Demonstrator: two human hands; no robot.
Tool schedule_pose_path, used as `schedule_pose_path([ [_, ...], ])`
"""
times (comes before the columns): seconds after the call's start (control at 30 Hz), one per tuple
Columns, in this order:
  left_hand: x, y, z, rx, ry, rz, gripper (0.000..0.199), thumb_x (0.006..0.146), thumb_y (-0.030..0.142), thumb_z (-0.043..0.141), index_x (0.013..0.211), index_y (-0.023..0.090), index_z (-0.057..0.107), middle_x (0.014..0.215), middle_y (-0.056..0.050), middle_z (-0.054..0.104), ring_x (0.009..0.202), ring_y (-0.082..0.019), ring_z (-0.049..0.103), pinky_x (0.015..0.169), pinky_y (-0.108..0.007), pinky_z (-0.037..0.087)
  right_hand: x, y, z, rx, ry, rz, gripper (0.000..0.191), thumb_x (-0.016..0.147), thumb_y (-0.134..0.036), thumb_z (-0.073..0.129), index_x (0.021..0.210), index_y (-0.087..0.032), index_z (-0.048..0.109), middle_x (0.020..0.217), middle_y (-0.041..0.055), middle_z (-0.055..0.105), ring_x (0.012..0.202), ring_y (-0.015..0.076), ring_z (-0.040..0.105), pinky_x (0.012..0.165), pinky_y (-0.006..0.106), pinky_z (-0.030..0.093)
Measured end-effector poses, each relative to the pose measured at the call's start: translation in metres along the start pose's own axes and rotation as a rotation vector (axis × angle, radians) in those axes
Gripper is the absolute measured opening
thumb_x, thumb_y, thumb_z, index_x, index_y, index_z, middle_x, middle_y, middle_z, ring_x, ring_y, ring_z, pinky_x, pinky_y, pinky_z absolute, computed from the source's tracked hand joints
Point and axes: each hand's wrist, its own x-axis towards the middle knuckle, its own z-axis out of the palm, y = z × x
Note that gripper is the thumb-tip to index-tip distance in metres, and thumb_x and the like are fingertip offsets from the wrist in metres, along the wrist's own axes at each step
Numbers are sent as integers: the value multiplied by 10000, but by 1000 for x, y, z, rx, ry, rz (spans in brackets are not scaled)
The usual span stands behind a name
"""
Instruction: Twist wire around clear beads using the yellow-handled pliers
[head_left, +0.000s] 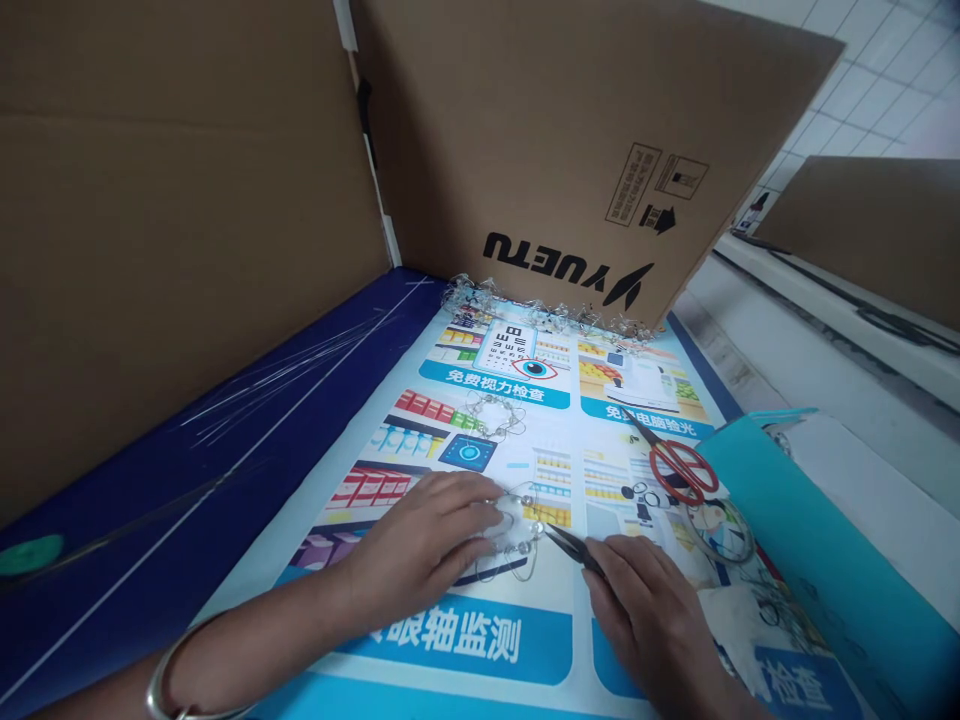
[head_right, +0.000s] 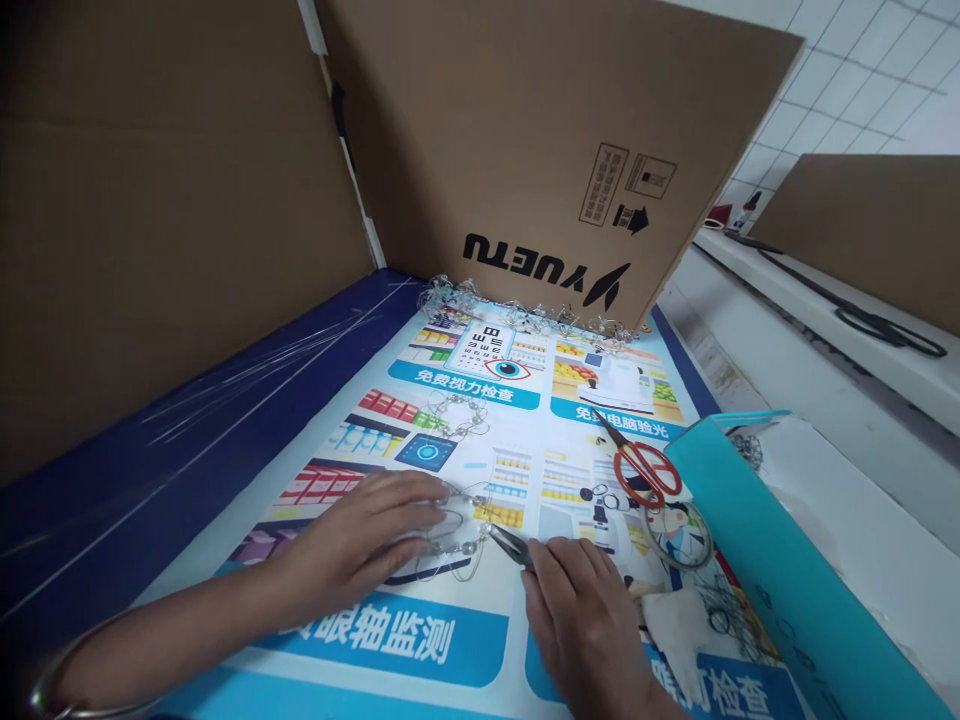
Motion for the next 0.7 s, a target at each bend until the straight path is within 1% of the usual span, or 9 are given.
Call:
schedule_pose_path([
  [0.13,3,9,-1,26,-103,44,274,848,251,513,1120,257,548,1249,-55,514,1163,-257,426,911,-437,377,1,-1,1,13,11,10,223,854,-207,501,1063,-154,557,947,85,601,857,208,552,753,368,462],
  [0.2,4,12,-1,19,-132,59,269,841,262,525,1108,269,559,1253,-48,511,1170,-261,419,912,-433,372,1,-1,2,14,18,12,209,856,-205,492,1045,-151,564,940,85,605,850,205,557,753,363,464],
  [0.37,3,12,1,13,-146,43,249,820,222,548,1060,275,585,1237,-37,521,1159,-258,430,915,-428,370,3,0,1,-35,41,-5,215,873,-216,450,1028,-147,582,931,85,618,859,206,568,779,368,459],
  [0.5,3,10,2,-7,-132,63,258,816,211,552,1066,271,585,1225,-39,532,1159,-252,433,914,-417,382,6,-1,-1,-88,2,-13,236,895,-223,404,1011,-166,602,898,76,622,840,188,574,763,332,461],
  [0.6,4,10,1,-8,-154,67,274,821,190,538,1080,273,578,1219,-37,535,1158,-246,433,916,-413,382,8,0,-1,-131,-8,-16,260,909,-230,371,989,-164,610,859,81,612,829,187,568,732,311,462],
  [0.7,5,10,0,-8,-178,74,284,826,170,518,1084,275,575,1222,-36,532,1159,-246,428,920,-414,374,8,2,1,-149,-62,-18,247,901,-208,380,1005,-162,599,854,81,593,834,190,554,733,315,450],
])
